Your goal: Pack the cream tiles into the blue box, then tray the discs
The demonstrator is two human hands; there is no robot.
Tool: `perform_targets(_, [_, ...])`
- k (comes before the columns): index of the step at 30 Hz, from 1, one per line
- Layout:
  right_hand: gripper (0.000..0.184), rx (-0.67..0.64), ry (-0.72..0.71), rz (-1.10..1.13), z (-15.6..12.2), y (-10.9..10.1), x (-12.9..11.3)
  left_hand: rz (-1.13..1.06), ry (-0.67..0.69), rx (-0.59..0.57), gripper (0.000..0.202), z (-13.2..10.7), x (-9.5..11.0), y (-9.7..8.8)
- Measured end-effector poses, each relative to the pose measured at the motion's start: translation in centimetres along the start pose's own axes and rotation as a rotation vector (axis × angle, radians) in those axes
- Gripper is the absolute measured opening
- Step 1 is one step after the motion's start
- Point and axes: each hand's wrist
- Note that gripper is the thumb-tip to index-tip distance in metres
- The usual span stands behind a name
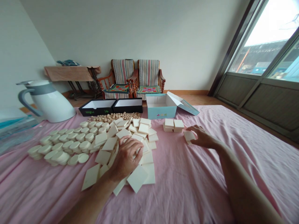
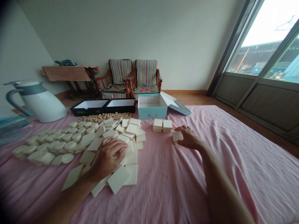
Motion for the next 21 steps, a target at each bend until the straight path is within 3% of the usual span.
perform_targets(3, [0.037,0.066,-0.106,0.126,0.6,0.6,-1.4,-0.001,-0.001,0.005,0.012,0.0,0.0,0.0])
perform_targets(7, [0.025,0.064,-0.259,0.208,1.9,2.9,-5.8,-0.004,0.005,0.009,0.012,-0.1,-0.1,0.2])
perform_targets(11, [0.037,0.063,-0.38,0.101,3.6,4.9,-10.7,-0.002,0.003,-0.003,0.013,-0.2,-0.2,0.3])
perform_targets(17, [0.043,0.035,-0.163,0.185,7.7,5.7,-14.3,0.013,0.001,-0.006,0.014,0.0,0.0,0.0])
perform_targets(21, [0.031,0.022,-0.087,0.238,9.6,6.8,-15.1,0.025,0.013,-0.004,0.015,0.1,0.1,-0.2])
Point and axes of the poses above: each hand's wrist, its own z-axis towards the middle knuckle, its own y-axis out of the palm, x = y × z, and after that the axes turned 10 degrees about -x, right-handed
